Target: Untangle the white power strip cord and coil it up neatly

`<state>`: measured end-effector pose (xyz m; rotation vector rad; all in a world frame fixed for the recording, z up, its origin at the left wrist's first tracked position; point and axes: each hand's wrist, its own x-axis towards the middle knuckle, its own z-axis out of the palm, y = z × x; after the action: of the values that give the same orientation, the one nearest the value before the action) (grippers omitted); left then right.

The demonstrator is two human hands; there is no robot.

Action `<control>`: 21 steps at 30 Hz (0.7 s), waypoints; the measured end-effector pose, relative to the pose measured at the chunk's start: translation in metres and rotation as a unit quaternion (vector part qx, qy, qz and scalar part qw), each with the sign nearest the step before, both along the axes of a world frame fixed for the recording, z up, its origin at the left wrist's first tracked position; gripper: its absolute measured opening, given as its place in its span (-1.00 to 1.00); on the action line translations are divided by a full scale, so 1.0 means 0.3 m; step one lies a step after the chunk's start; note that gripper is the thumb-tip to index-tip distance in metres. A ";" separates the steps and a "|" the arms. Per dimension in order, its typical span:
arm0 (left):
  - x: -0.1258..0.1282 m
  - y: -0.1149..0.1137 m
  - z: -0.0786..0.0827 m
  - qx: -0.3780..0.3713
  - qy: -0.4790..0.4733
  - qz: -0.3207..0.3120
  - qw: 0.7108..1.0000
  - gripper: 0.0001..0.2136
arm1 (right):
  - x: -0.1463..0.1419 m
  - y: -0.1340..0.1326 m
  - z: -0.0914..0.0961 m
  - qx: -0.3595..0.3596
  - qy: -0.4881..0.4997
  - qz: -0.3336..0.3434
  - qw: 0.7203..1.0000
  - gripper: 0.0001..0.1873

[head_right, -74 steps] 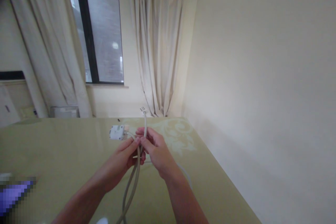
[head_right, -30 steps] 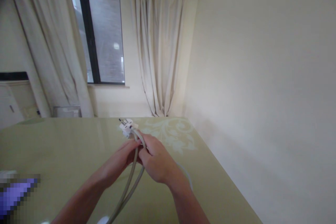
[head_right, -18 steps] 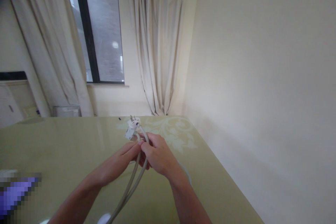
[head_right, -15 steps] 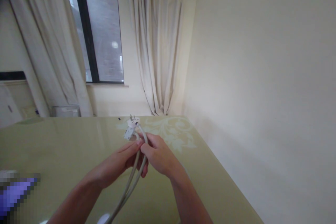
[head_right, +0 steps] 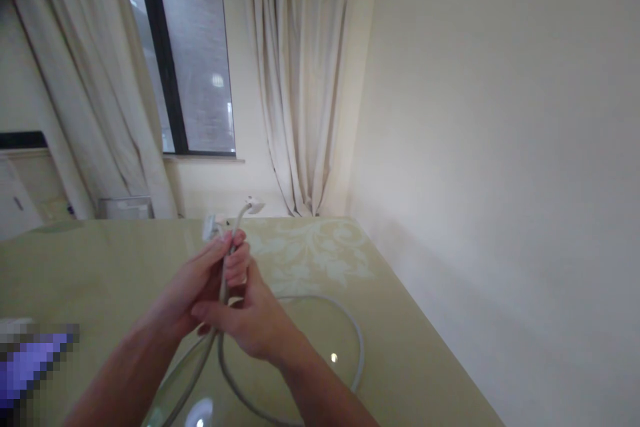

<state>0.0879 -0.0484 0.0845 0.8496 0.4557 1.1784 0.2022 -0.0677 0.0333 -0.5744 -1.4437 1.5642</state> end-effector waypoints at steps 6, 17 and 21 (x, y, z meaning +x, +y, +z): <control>-0.147 -0.033 0.092 0.032 -0.079 0.045 0.995 -0.85 | -0.019 -0.015 -0.042 0.115 -0.228 0.129 0.958 -0.72; -0.362 -0.113 0.149 0.020 -0.064 0.155 0.986 -0.80 | 0.416 0.256 -0.052 0.308 -0.534 -0.435 0.656 -0.69; -0.420 -0.066 0.111 0.021 0.033 0.198 0.979 -0.81 | 0.586 0.262 -0.050 0.384 -0.502 -0.559 0.536 -0.70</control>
<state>-0.0382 -0.0682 0.1177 0.8597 0.6786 1.5323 0.3780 0.0110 0.0183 -1.5138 -1.6584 -0.6445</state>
